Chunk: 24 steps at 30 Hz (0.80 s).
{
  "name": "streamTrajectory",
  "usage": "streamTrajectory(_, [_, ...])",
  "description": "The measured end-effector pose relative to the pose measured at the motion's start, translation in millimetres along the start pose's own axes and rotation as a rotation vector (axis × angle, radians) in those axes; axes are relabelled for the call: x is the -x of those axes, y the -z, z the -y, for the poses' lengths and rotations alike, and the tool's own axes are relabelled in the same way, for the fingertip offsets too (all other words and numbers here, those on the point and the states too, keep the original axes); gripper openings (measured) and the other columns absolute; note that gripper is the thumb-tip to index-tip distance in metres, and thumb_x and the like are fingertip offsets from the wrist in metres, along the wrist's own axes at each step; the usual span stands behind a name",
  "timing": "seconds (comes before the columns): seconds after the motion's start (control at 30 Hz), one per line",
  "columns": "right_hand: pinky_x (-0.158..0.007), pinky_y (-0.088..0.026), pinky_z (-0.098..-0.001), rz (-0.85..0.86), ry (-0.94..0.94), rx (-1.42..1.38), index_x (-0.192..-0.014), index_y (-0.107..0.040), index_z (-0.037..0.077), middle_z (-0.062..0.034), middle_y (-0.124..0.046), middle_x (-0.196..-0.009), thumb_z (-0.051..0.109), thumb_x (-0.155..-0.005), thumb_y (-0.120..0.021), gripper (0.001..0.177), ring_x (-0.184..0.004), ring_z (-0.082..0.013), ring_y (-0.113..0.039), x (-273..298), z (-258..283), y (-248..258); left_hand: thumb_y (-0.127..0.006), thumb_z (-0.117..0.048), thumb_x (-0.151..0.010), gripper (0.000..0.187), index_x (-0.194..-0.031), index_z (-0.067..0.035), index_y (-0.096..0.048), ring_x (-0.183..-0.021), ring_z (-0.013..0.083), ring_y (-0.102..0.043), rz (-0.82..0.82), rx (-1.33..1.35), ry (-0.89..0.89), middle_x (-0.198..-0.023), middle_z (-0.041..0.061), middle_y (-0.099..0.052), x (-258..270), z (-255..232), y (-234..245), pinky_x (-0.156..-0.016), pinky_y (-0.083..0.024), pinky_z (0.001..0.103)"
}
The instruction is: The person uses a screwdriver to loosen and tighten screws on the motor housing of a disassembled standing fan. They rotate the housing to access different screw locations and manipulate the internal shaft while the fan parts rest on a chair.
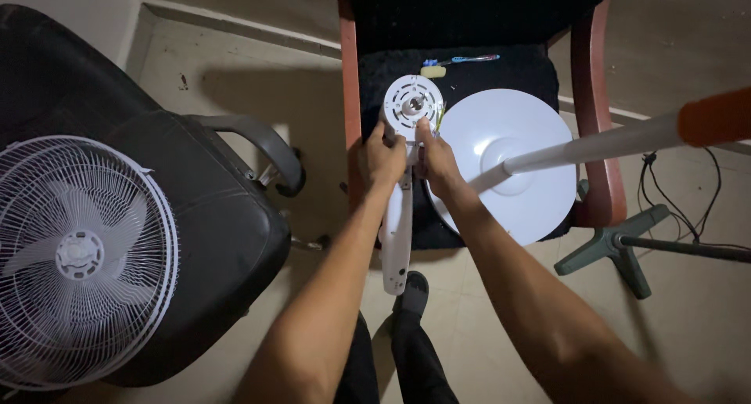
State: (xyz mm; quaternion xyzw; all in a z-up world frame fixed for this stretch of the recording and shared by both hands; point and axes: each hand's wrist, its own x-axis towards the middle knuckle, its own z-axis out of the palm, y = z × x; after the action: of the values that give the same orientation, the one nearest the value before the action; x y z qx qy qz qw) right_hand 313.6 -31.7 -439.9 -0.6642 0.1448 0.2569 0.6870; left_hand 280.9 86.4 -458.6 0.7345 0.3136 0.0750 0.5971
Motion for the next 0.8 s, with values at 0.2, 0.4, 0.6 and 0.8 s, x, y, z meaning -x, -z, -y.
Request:
streamTrajectory(0.2, [-0.042, -0.032, -0.0274, -0.151, 0.058, -0.057, -0.116, -0.06, 0.0, -0.0069, -0.057, -0.083, 0.048, -0.098, -0.054, 0.052, -0.05, -0.0109, -0.042, -13.7, -12.2, 30.8, -0.074, -0.024, -0.085, 0.055, -0.134, -0.003, -0.062, -0.115, 0.0384, -0.067, -0.191, -0.159, -0.087, -0.123, 0.023, -0.07, 25.1, -17.2, -1.1, -0.1, -0.052, 0.044])
streamTrajectory(0.4, [-0.051, -0.047, -0.0325, -0.192, 0.136, 0.047, -0.118, -0.054, -0.004, -0.01, -0.058, -0.085, 0.022, -0.1, -0.049, 0.033, -0.059, -0.0153, -0.054, -37.6, -13.8, 64.0, -0.075, -0.004, -0.079, 0.068, -0.143, -0.005, -0.052, -0.126, 0.0404, -0.056, -0.377, -0.337, -0.275, -0.134, 0.022, -0.056, 44.4, -41.7, 2.6, -0.102, -0.047, 0.05])
streamTrajectory(0.6, [-0.082, -0.058, -0.0433, -0.399, 0.363, 0.866, -0.108, -0.074, -0.004, -0.026, -0.073, -0.092, 0.005, -0.082, -0.065, 0.029, -0.085, -0.0355, -0.075, -67.5, 8.9, 72.6, -0.071, 0.011, -0.074, 0.059, -0.128, -0.012, -0.06, -0.116, 0.0335, -0.059, -0.299, -0.411, -0.43, -0.121, 0.012, -0.056, 41.7, -49.2, 6.9, -0.095, -0.049, 0.05])
streamTrajectory(0.8, [-0.088, -0.056, -0.0456, -0.633, 0.372, 0.928, -0.096, -0.078, 0.003, -0.0219, -0.074, -0.094, 0.013, -0.08, -0.076, 0.019, -0.09, -0.0405, -0.072, -99.1, 17.4, 80.0, -0.069, 0.009, -0.077, 0.055, -0.127, -0.013, -0.064, -0.118, 0.0334, -0.059, -0.318, -0.398, -0.442, -0.121, 0.01, -0.058, 40.5, -48.1, 10.8, -0.096, -0.05, 0.049])
